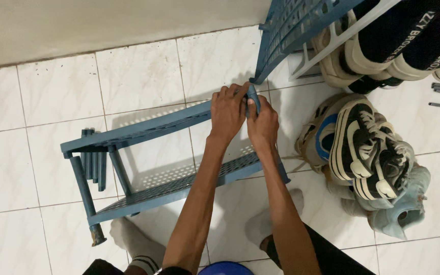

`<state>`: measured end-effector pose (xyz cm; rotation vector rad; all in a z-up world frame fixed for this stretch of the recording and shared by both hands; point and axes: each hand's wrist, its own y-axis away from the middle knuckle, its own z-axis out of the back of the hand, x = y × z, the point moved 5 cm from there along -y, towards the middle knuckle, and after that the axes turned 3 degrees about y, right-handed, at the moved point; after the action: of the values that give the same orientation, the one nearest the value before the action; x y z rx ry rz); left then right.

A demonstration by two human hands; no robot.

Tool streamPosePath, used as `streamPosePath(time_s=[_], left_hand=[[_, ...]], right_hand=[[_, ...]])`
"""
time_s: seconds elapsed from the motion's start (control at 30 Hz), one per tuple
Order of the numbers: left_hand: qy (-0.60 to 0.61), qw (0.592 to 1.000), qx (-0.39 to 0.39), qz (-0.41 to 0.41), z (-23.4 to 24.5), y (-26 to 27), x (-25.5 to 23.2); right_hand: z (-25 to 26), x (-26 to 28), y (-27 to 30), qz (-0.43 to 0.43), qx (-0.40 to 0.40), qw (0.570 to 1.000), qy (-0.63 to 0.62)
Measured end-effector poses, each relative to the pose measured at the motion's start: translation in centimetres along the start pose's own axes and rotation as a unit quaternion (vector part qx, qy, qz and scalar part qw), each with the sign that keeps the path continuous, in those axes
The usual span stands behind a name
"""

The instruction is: The person assembles a blue plastic shoe rack by inserting cylindrical legs into the perforated shelves. They attach multiple legs to each shelf and stack the shelves to form a multi-tier rack.

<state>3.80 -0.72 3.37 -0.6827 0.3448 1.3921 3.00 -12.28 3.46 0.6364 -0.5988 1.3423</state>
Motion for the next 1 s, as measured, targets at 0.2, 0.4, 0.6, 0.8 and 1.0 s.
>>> streamPosePath(time_s=[0.2, 0.4, 0.6, 0.8, 1.0], left_hand=[[0.003, 1.0, 0.004, -0.015, -0.1, -0.2, 0.3], [0.024, 0.998, 0.035, -0.04, 0.0, 0.3, 0.9], [-0.044, 0.998, 0.012, -0.032, 3.4, 3.6, 4.0], [-0.096, 0.994, -0.029, 0.033, 11.0, 9.1, 10.0], [-0.149, 0.972, -0.142, 0.111, 17.9, 14.9, 13.6]], right_hand=[[-0.9, -0.7, -0.7, -0.022, 0.02, 0.999, 0.035], [-1.5, -1.6, -1.2, -0.036, 0.023, 0.998, 0.035], [-0.4, 0.2, 0.1, 0.098, -0.124, 0.986, 0.044], [-3.3, 6.1, 2.6, 0.206, -0.155, 0.965, 0.043], [-10.6, 13.8, 6.6, 0.301, -0.006, 0.953, 0.023]])
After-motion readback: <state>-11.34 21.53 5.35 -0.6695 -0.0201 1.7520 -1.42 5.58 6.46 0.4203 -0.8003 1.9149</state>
